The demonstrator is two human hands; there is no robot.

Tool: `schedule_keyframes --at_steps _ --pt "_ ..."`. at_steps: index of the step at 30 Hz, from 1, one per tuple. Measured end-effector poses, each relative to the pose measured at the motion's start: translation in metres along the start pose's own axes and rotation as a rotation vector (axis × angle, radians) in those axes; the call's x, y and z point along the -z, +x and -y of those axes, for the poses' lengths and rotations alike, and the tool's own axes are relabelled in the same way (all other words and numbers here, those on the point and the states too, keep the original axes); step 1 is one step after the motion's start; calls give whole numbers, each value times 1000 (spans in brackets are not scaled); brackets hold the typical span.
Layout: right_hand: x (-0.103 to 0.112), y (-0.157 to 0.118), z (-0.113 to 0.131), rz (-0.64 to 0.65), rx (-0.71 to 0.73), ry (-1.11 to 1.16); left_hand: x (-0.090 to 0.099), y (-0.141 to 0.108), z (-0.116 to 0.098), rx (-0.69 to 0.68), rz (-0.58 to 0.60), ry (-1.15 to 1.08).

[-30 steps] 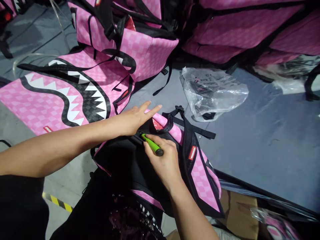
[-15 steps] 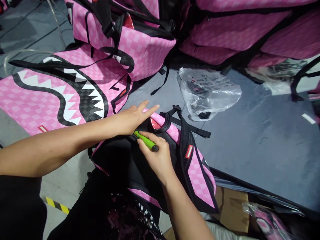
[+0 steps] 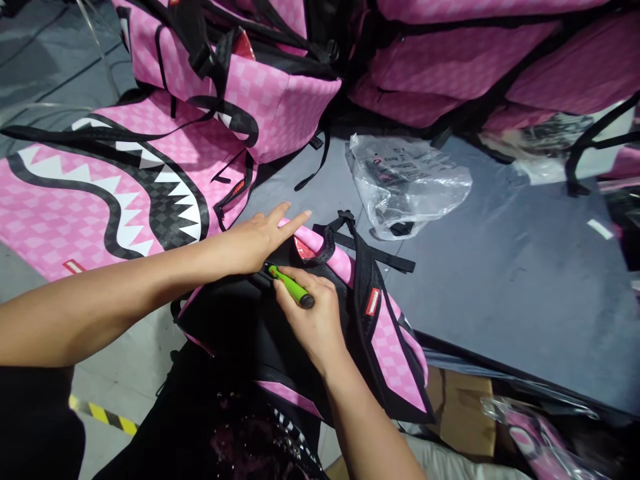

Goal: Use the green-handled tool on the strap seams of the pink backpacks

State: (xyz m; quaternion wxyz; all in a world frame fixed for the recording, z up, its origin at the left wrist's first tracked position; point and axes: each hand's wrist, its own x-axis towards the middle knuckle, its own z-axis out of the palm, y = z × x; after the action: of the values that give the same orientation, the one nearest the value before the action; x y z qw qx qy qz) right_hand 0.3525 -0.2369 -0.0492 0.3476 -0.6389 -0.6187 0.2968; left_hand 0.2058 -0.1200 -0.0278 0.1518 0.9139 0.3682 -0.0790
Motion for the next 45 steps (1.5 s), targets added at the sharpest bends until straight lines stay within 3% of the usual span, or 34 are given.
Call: schedule_keyframes --at_steps 13,21,24,26,28,30,31,32,34,36,39,41,45 --pt "-1 1 2 -11 8 6 4 1 -1 20 32 3" --pt "-18 8 2 6 -36 78 -7 -3 11 -61 -80 -47" --pt "-4 9 9 46 -12 107 -11 0 16 -66 -112 -36" --pt "24 6 10 -14 48 141 -12 0 17 -89 -125 -39" --pt "65 6 -3 -187 112 73 -14 0 17 -100 -134 -42" --pt "109 18 -34 -380 62 -197 -15 0 17 -89 -148 -39" --pt "128 29 -55 -392 -34 -446 -16 0 17 -80 -152 -36" --pt "145 44 -79 -295 -139 -695 -17 0 17 -70 -154 -34" --pt "166 80 -123 -169 -169 -789 -18 1 17 -55 -149 -30" --pt "173 116 -157 -66 -137 -818 -17 1 17 -49 -135 -33" --pt "163 148 -181 35 -97 -847 -14 1 15 -40 -123 -42" --pt "149 150 -183 96 -81 -857 -12 1 13 -36 -125 -44" --pt "121 124 -175 190 -15 -832 -10 1 12 -37 -102 -40"
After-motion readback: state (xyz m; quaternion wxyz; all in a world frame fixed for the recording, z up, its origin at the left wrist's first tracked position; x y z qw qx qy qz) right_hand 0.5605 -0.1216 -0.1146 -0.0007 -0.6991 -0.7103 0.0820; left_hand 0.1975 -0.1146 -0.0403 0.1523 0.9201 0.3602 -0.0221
